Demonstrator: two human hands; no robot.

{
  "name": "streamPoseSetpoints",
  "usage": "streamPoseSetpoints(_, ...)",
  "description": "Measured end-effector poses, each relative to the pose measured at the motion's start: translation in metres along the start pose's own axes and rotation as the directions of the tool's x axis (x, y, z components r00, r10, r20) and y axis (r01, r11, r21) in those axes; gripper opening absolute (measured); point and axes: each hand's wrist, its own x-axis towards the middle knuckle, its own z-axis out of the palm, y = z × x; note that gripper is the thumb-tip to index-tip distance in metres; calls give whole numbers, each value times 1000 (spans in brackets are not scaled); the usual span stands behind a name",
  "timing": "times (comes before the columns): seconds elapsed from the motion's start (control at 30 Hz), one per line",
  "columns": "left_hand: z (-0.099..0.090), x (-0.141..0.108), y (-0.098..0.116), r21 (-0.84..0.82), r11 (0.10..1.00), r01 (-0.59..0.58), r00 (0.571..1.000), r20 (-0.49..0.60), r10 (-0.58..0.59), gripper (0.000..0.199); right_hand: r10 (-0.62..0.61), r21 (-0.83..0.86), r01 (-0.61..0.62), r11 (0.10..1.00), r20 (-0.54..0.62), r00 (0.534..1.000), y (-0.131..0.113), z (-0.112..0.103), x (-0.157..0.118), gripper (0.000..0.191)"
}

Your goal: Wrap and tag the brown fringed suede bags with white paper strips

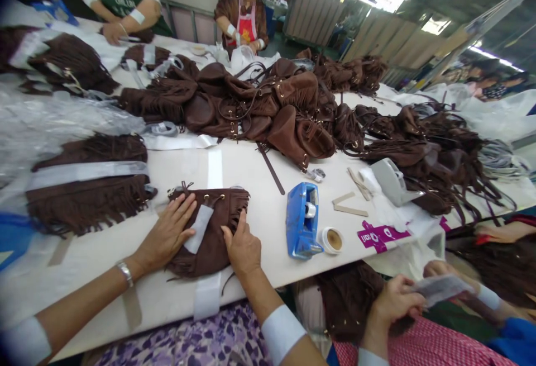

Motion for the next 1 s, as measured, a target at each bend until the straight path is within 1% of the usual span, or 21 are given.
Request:
streamPoseSetpoints(0.07,0,1,1,18,1000,-10,999,-31,10,69,-16,-71,15,997,-17,1000,0,1,0,64)
streamPoseSetpoints(0.17,-6,2,6,51,998,-21,996,-87,25,64,-17,-116,11,993,-51,999,-3,1,0,60)
streamPoseSetpoints(0.23,-14,-4,15,69,998,-8,992,-122,16,59,-11,-124,4,992,-61,998,-4,1,1,58)
streamPoseSetpoints(0.3,-25,-17,30,61,998,-10,992,-125,17,57,-9,-118,2,993,-61,998,-5,-1,1,58)
streamPoseSetpoints(0.37,-37,-33,48,7,1000,-30,996,-86,30,54,-13,-107,6,994,-61,998,-5,-2,0,57)
streamPoseSetpoints(0.43,-47,-49,63,-67,997,-31,998,-52,28,44,-17,-102,11,995,-62,998,-5,-4,-1,57)
streamPoseSetpoints(0.5,-52,-59,72,-109,994,-17,1000,-24,15,33,-15,-101,9,995,-61,998,-5,-5,-1,57)
streamPoseSetpoints(0.57,-52,-64,73,-117,993,-20,1000,15,22,30,-9,-103,3,995,-56,998,-6,-6,-1,58)
streamPoseSetpoints(0.63,-48,-65,71,-117,993,-21,998,61,28,34,-6,-107,0,994,-54,999,-6,-6,-1,58)
streamPoseSetpoints(0.7,-43,-63,68,-125,992,10,996,91,1,36,-6,-111,0,994,-53,999,-6,-6,-1,58)
streamPoseSetpoints(0.8,-41,-59,68,-182,978,102,986,150,-75,25,-3,-110,-2,994,-45,999,-5,-6,-1,58)
streamPoseSetpoints(0.87,-43,-55,70,-238,957,166,971,208,-117,19,2,-106,-6,994,-39,999,-5,-5,-1,58)
streamPoseSetpoints(1.0,-53,-48,69,-353,889,291,935,302,-185,17,4,-96,-8,995,-42,999,-4,-4,-1,59)
